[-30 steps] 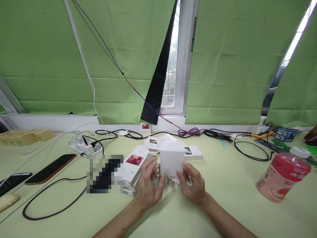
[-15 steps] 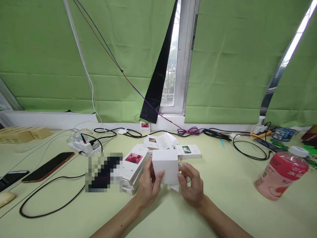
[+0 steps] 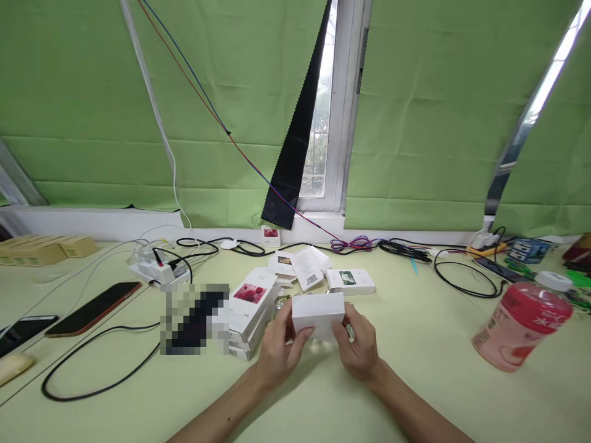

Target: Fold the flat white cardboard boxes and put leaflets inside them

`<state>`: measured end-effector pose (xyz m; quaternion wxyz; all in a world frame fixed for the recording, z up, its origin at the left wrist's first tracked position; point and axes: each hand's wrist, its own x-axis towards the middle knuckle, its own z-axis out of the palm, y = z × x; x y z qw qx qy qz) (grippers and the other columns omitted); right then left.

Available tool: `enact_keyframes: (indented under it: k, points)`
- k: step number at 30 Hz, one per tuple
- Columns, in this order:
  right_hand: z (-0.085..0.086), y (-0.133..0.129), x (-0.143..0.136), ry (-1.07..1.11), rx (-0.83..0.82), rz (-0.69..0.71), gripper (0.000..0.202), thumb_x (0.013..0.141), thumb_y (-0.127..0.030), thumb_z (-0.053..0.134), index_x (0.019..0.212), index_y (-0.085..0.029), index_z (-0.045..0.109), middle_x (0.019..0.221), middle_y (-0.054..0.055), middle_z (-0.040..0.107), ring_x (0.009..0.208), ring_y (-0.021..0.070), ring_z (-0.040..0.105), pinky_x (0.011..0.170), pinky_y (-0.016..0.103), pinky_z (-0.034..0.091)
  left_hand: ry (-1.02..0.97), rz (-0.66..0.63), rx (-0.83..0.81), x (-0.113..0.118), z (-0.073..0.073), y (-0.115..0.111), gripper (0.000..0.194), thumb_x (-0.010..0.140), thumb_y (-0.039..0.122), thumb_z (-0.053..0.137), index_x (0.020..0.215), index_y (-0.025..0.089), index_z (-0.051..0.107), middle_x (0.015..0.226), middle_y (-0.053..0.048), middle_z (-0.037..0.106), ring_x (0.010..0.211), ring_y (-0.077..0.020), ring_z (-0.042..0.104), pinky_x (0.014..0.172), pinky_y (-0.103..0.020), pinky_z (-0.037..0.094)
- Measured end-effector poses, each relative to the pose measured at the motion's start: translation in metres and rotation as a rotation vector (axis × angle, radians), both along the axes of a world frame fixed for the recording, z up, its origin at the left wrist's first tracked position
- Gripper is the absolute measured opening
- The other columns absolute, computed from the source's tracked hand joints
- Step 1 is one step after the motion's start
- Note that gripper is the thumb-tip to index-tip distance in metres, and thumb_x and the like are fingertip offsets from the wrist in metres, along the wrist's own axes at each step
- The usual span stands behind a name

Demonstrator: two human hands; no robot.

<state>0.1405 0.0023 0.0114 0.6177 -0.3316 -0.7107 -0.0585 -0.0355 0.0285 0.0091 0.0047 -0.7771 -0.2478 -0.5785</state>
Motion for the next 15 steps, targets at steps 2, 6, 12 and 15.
enact_keyframes:
  k: [2, 6, 12, 15]
  points:
    - [-0.0005, -0.0003, 0.0003, 0.013, 0.010, 0.001, 0.024, 0.103, -0.027, 0.043, 0.123, -0.020, 0.055, 0.076, 0.002, 0.066, 0.050, 0.0127, 0.054, 0.045, 0.024, 0.044, -0.023, -0.025, 0.012, -0.0001, -0.0002, 0.0002, 0.046, 0.099, 0.027, 0.056, 0.142, 0.020, 0.041, 0.084, -0.004, 0.069, 0.049, -0.0101, 0.057, 0.041, -0.018, 0.049]
    - [-0.0012, -0.0005, 0.0010, 0.043, 0.018, 0.009, 0.028, 0.102, -0.030, 0.050, 0.128, -0.020, 0.053, 0.093, 0.008, 0.071, 0.054, 0.0124, 0.059, 0.045, 0.024, 0.047, -0.065, -0.120, 0.032, -0.0013, 0.0013, 0.0023, 0.045, 0.096, 0.020, 0.059, 0.138, 0.021, 0.043, 0.094, -0.007, 0.069, 0.057, -0.0109, 0.061, 0.040, -0.017, 0.046]
    - [0.0001, 0.0001, 0.0012, 0.075, 0.050, 0.079, 0.033, 0.098, -0.029, 0.059, 0.129, -0.021, 0.054, 0.106, 0.013, 0.070, 0.079, 0.0199, 0.070, 0.056, 0.028, 0.057, -0.100, -0.144, 0.223, -0.0034, 0.0067, 0.0075, 0.049, 0.092, 0.014, 0.063, 0.137, 0.021, 0.044, 0.103, -0.011, 0.068, 0.093, -0.0228, 0.069, 0.067, -0.032, 0.061]
    - [0.0005, 0.0009, 0.0015, 0.076, 0.076, 0.079, 0.040, 0.096, -0.029, 0.061, 0.134, -0.020, 0.052, 0.113, 0.017, 0.069, 0.091, 0.0246, 0.071, 0.062, 0.032, 0.061, -0.109, -0.165, 0.218, -0.0051, 0.0055, 0.0095, 0.053, 0.091, 0.011, 0.061, 0.139, 0.022, 0.042, 0.109, -0.012, 0.066, 0.097, -0.0237, 0.068, 0.077, -0.038, 0.061]
